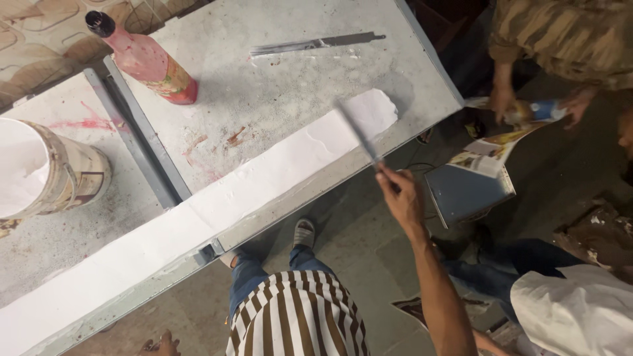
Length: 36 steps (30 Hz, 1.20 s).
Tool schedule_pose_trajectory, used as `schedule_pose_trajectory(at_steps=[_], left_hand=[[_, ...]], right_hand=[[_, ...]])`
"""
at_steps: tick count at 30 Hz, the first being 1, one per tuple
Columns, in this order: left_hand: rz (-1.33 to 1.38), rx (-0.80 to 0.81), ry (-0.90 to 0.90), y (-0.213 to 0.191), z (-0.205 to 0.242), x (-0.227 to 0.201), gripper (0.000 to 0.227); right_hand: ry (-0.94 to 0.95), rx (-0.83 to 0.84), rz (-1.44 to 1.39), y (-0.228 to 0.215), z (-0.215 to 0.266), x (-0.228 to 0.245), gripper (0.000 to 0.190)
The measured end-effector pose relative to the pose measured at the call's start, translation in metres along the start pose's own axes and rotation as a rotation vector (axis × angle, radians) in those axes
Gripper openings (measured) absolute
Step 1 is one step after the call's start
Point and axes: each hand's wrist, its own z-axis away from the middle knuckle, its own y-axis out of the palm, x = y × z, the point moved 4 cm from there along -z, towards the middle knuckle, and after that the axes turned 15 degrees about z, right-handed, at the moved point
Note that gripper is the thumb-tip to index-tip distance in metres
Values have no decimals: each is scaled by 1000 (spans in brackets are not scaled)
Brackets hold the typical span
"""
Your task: The person scoops white plaster from a bucket using a trowel and spreads it along the edge of a countertop. They smooth the plaster with the trowel and fingers, then use a straight metal bar to level the surface. The person briefly washes hands at a sink and continues smoothing the plastered edge.
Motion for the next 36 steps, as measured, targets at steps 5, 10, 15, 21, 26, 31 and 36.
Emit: schedule_pose_trajectory(at_steps=[5,10,15,21,26,31,36], left_hand=[[-120,116,109,0,-3,-3,72],[-115,172,249,-16,-14,-2,65],[-220,168,220,-41,-54,29,66],[-463,380,223,-67,-123,55,63],[-574,614,389,-91,-159,62,56],[-626,759,405,-120,-199,49,47],[-733,947,696,-142,-212,12,35]], right_hand=[[221,-78,-27,-8,-23,-36,33],[121,-138,50,2,-17,-24,32],[154,-53,52,21,16,17,34],[79,-56,69,47,66,92,35],[152,-40,44,78,112,158,35],[124,-91,65,108,163,228,35],[191,-67,40,137,207,287,36]])
